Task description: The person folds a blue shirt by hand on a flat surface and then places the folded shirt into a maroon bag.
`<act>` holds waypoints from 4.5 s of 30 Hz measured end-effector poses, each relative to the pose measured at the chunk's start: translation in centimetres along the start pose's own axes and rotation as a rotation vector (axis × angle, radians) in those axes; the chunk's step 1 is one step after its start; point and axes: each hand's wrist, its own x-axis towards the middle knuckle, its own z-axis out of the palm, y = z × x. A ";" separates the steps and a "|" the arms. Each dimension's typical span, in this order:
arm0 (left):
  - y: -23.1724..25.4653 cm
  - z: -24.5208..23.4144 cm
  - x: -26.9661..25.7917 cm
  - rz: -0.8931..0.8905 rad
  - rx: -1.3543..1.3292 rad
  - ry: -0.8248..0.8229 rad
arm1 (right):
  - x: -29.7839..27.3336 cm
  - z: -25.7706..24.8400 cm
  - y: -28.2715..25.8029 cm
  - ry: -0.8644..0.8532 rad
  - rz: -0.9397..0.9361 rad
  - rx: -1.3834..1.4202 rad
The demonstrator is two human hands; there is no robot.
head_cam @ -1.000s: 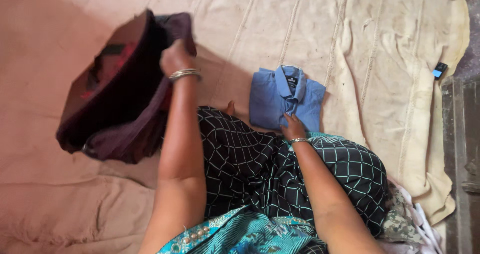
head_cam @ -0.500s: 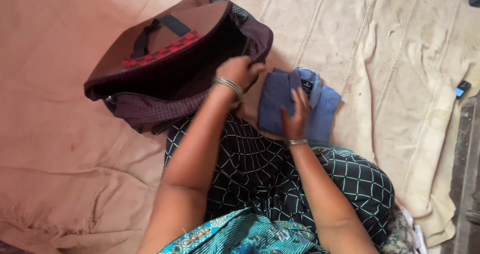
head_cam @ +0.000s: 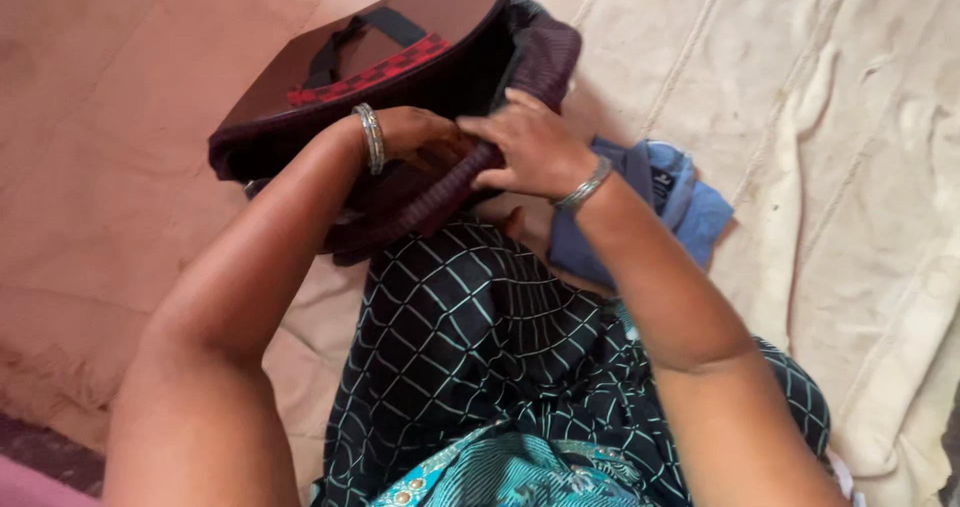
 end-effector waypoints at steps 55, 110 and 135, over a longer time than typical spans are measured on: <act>20.5 6.9 20.4 -0.620 -0.562 0.937 | -36.9 17.4 21.2 0.664 0.940 0.180; 22.2 -12.9 1.7 -0.326 -0.443 1.405 | 1.2 -6.0 0.8 0.799 -0.082 0.440; -8.5 11.7 -3.8 -0.926 -0.127 -0.211 | 15.7 15.4 9.7 -0.798 0.143 -0.155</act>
